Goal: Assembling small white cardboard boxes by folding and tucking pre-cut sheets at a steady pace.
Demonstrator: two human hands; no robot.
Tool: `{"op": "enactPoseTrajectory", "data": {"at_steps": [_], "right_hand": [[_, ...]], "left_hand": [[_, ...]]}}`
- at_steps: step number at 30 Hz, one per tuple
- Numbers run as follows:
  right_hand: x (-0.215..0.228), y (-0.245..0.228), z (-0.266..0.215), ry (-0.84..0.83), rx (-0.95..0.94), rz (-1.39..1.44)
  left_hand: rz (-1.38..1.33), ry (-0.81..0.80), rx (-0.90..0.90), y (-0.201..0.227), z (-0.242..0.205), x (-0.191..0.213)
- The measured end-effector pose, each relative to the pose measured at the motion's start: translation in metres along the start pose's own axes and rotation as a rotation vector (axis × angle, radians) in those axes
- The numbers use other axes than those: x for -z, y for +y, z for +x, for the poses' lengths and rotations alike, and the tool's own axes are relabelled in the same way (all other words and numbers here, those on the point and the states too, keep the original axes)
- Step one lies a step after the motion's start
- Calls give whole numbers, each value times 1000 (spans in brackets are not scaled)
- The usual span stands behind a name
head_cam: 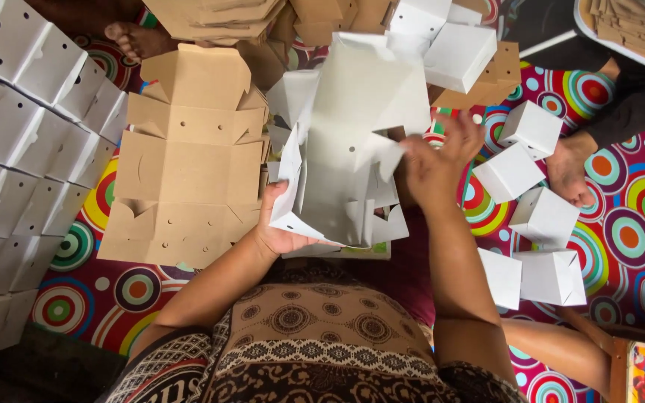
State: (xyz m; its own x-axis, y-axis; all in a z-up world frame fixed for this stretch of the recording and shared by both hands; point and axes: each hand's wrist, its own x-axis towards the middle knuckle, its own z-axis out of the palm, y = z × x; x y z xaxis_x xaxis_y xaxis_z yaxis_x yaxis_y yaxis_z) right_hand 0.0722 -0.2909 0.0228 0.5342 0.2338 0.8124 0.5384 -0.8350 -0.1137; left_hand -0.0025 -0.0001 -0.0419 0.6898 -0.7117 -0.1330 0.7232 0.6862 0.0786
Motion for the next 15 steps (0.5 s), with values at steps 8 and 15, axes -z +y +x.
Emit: {"op": "enactPoseTrajectory", "data": {"at_steps": [8, 15], "right_hand": [[9, -36, -17, -118, 183, 274], [18, -33, 10, -42, -75, 215]], "left_hand": [[-6, -39, -98, -1, -3, -38], [94, 67, -466, 3, 20, -15]]}}
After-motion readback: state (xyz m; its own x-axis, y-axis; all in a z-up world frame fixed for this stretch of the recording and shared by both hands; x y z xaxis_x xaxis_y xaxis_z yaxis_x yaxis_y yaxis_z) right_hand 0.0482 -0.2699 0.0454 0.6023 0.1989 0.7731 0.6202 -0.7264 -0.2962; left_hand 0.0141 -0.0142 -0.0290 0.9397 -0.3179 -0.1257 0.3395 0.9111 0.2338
